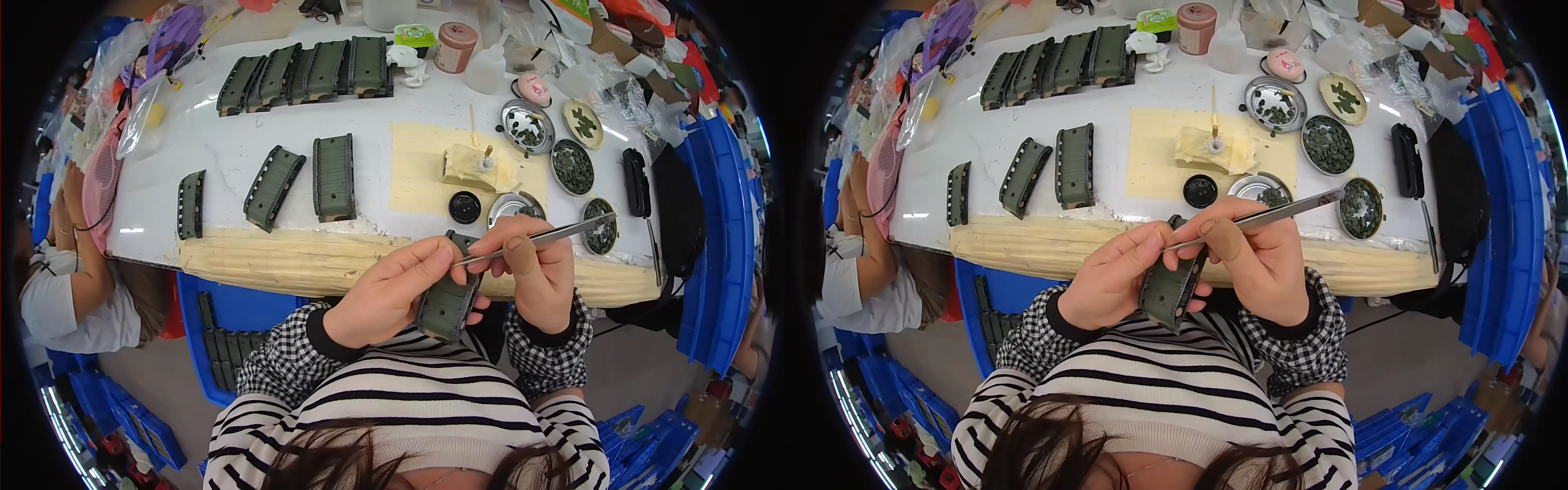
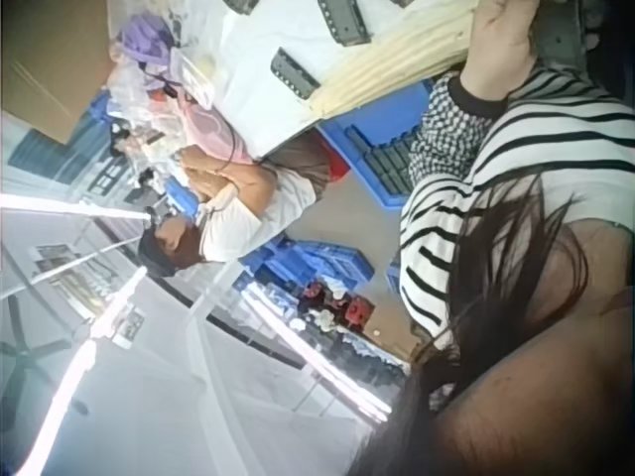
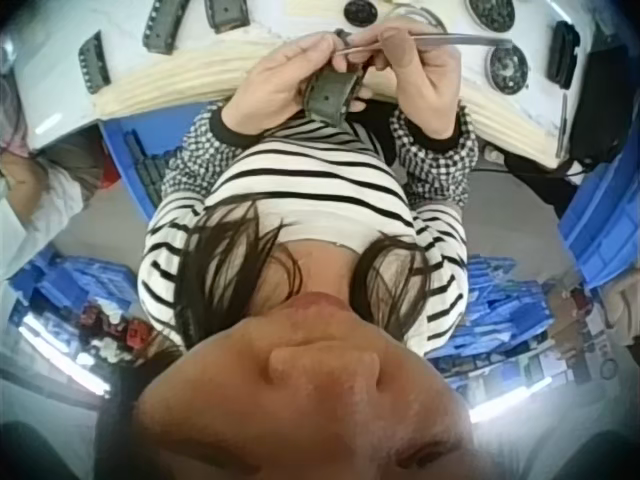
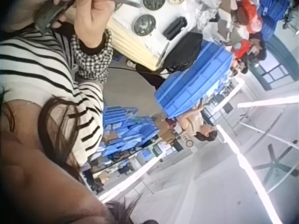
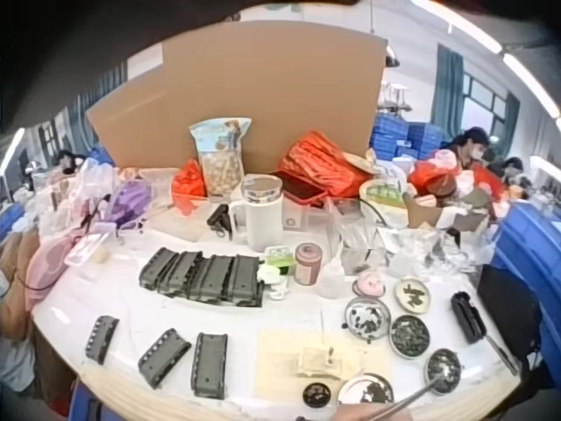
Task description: Manually assembling and applying details to plastic toy tank models at a factory workbench.
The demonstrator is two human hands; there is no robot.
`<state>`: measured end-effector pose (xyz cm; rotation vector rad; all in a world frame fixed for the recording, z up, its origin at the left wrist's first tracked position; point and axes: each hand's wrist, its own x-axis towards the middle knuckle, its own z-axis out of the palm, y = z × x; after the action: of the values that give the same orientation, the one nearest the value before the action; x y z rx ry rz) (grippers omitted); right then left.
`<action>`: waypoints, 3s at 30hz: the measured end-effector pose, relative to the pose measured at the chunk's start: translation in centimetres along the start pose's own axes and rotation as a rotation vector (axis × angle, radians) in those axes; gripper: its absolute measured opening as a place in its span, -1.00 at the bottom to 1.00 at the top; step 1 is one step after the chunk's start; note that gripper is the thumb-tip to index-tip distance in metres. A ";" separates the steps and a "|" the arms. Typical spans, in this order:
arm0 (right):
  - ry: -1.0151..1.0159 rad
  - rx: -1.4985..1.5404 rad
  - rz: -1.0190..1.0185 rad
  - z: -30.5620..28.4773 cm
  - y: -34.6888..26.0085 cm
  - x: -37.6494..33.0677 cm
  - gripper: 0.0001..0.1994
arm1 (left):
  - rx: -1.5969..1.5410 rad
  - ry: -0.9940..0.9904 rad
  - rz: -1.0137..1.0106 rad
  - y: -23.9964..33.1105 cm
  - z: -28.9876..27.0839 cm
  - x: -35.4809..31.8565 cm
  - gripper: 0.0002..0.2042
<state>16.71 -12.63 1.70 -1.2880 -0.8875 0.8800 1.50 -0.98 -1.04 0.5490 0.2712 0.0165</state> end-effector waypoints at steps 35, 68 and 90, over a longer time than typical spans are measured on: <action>-0.076 -0.915 -0.824 1.8 -0.1 -0.1 -0.64 | 0.172 0.113 0.213 -0.5 -1.0 0.1 -0.73; 0.307 -0.602 -0.294 0.3 3.1 1.6 -0.91 | -0.064 0.389 0.333 2.0 -1.0 -1.4 -0.59; 0.049 -0.408 -0.367 1.9 0.8 -0.3 -0.87 | -0.132 0.443 0.294 1.7 -0.4 -1.1 -0.60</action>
<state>14.83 -12.06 1.07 -1.4217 -1.2599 0.3869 0.47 0.59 -0.26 0.4456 0.6145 0.4425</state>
